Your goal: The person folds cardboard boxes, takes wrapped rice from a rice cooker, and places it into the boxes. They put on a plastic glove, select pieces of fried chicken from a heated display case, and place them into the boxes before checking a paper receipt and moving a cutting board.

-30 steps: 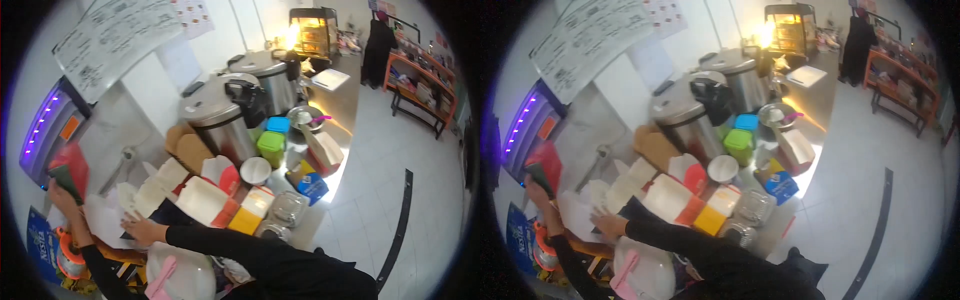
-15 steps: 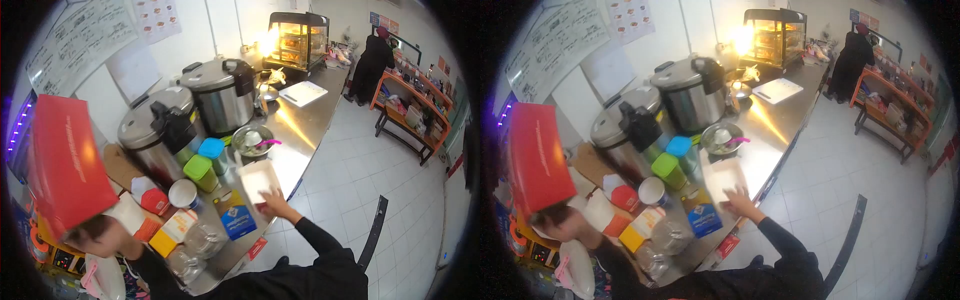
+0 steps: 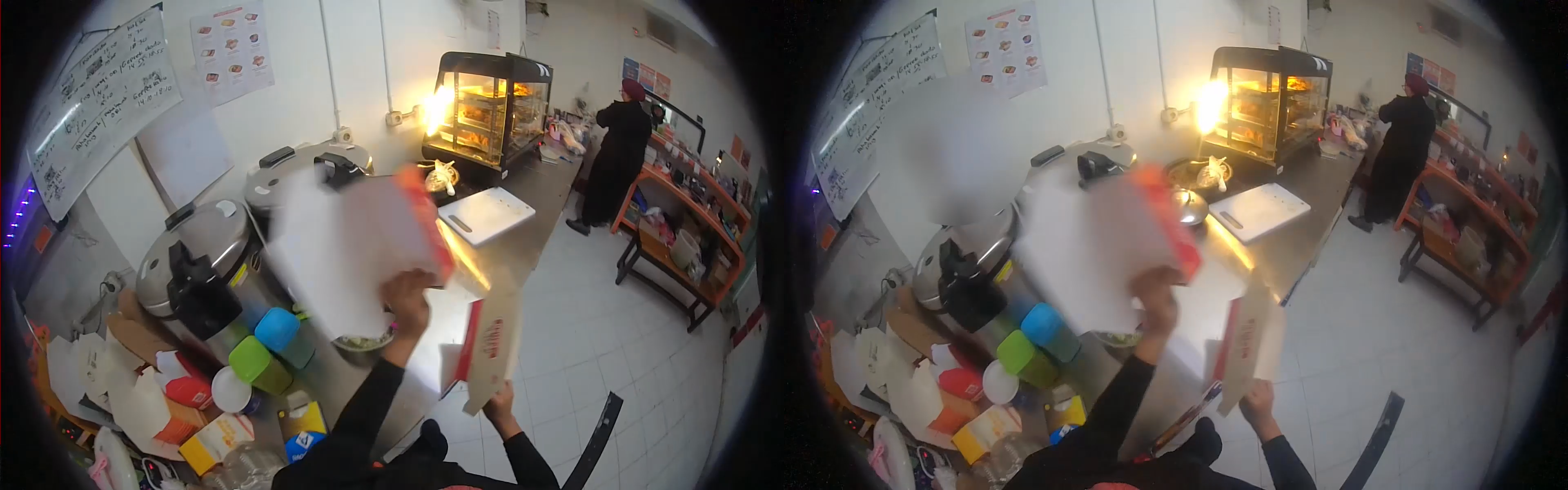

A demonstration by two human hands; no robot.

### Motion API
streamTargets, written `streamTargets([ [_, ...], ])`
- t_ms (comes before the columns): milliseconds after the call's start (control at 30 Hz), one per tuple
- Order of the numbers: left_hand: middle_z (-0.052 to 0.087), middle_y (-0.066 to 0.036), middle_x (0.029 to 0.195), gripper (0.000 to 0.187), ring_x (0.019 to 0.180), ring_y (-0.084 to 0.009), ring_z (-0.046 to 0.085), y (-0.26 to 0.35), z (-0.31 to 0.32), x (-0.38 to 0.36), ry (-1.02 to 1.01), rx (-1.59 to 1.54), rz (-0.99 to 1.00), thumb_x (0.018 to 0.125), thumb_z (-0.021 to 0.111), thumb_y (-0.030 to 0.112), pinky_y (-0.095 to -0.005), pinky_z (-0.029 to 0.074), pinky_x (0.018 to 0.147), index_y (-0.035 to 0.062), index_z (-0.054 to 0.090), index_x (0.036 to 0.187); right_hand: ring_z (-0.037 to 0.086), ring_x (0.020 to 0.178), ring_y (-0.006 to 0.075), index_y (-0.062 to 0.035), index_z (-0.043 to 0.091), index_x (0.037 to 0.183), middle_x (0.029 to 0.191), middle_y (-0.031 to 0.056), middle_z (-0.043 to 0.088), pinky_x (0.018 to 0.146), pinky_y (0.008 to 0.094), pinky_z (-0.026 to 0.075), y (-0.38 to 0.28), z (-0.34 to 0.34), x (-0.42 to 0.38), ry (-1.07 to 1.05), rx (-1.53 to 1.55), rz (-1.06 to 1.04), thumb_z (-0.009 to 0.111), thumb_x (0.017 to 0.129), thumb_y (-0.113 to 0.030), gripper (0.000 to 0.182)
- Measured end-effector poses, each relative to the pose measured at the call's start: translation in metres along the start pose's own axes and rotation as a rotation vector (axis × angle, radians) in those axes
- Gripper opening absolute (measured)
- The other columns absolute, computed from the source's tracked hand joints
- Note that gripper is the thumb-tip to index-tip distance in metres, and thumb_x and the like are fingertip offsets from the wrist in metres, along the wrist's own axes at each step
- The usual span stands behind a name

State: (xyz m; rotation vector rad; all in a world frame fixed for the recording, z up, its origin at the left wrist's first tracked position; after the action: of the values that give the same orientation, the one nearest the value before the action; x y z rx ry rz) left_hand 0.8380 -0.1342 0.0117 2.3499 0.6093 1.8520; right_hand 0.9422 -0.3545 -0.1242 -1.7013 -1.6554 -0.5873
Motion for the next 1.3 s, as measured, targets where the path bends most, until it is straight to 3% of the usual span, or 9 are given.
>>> streamTargets([
  [267,0.057,-0.005,0.078,0.014,0.078,-0.0226,0.054,-0.123,0.211,-0.108,-1.04,0.385,-0.184,0.071,0.05,0.017,-0.0395,0.038,0.073,0.0168,0.063,0.075,0.052,0.059,0.0279,-0.008,0.054,0.076,0.068,0.0091,0.055,0.051,0.0368,0.039,0.143,0.086,0.113,-0.176,-0.057,0.209,0.053,0.071,-0.009,0.005],
  [433,0.053,-0.013,0.089,0.023,0.087,-0.028,0.051,-0.09,0.17,-0.066,-1.092,-0.126,-0.101,0.071,0.058,0.017,-0.0366,0.042,0.075,0.0045,0.054,0.089,0.053,0.07,0.0272,-0.006,0.053,0.083,0.077,0.0083,0.056,0.06,0.0369,0.04,0.198,0.186,0.124,-0.591,-0.074,0.135,0.061,0.06,-0.018,0.027],
  [533,0.05,-0.013,0.11,0.038,0.099,-0.0272,0.049,-0.053,0.029,0.036,-0.838,-0.519,-0.276,0.075,0.058,0.017,-0.0324,0.038,0.084,0.0015,0.048,0.108,0.05,0.087,0.0305,-0.0024,0.051,0.097,0.091,0.0126,0.054,0.071,0.0376,0.039,0.163,0.155,0.17,-0.44,-0.035,0.015,0.063,0.059,-0.02,0.044],
  [667,0.05,-0.01,0.084,0.021,0.084,-0.0275,0.048,-0.071,-0.22,0.117,0.087,0.824,-0.35,0.069,0.058,0.013,-0.036,0.038,0.076,0.0058,0.054,0.088,0.045,0.099,0.0339,0.0006,0.048,0.107,0.102,0.0164,0.05,0.083,0.0443,0.034,0.174,0.119,0.188,-0.031,0.167,-0.073,0.069,0.056,-0.021,0.06],
  [733,0.045,-0.014,0.091,0.048,0.091,-0.0305,0.043,-0.085,-0.304,0.118,0.123,1.265,-0.408,0.066,0.061,0.011,-0.039,0.033,0.08,0.0084,0.039,0.109,0.049,0.093,0.0342,0.0013,0.05,0.102,0.096,0.0172,0.052,0.08,0.046,0.036,0.182,0.096,0.204,0.02,0.218,-0.074,0.067,0.059,-0.01,0.047],
  [867,0.05,-0.009,0.103,0.045,0.096,-0.0174,0.047,-0.162,-0.366,0.096,-0.097,-0.124,-0.957,0.068,0.064,0.003,-0.0313,0.041,0.081,0.0097,0.041,0.107,0.05,0.096,0.0253,-0.0021,0.054,0.1,0.102,0.0118,0.053,0.082,0.0358,0.041,0.156,0.051,0.272,0.314,0.047,-0.442,0.055,0.08,-0.018,0.026],
  [933,0.053,-0.01,0.101,0.034,0.092,-0.0176,0.051,-0.18,-0.373,0.089,-0.032,-0.312,-0.987,0.066,0.062,-0.004,-0.0293,0.043,0.078,0.0083,0.046,0.093,0.051,0.086,0.0342,0.0023,0.053,0.092,0.089,0.0165,0.053,0.076,0.0431,0.039,0.129,0.027,0.306,0.391,0.103,-0.432,0.058,0.062,0.005,0.031],
  [1067,0.059,-0.011,0.091,0.027,0.084,-0.018,0.056,-0.185,-0.378,0.096,0.055,-0.417,-1.04,0.06,0.064,-0.01,-0.0283,0.047,0.072,0.0079,0.047,0.069,0.052,0.075,0.0304,0.0026,0.051,0.078,0.076,0.0143,0.054,0.068,0.0404,0.041,0.003,-0.005,0.357,0.297,0.379,-0.58,0.055,0.061,0.009,0.019],
  [1300,0.058,-0.014,0.092,0.047,0.084,-0.0194,0.057,-0.188,-0.413,0.216,0.031,-0.371,-0.922,0.063,0.067,-0.003,-0.029,0.046,0.074,-0.0001,0.037,0.099,0.052,0.067,0.0217,-0.0075,0.055,0.083,0.074,0.0051,0.054,0.061,0.0344,0.04,-0.231,0.039,0.4,-0.085,0.531,-1.159,0.058,0.059,-0.002,0.024],
])
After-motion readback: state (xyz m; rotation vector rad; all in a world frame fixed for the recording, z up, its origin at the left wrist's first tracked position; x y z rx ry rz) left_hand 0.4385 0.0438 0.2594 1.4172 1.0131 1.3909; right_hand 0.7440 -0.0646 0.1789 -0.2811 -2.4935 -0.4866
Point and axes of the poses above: each hand's wrist, its own x-axis towards the middle knuckle, its own z-axis out of the palm, y = z × x, the point moved 5 cm from there along x, towards the middle knuckle
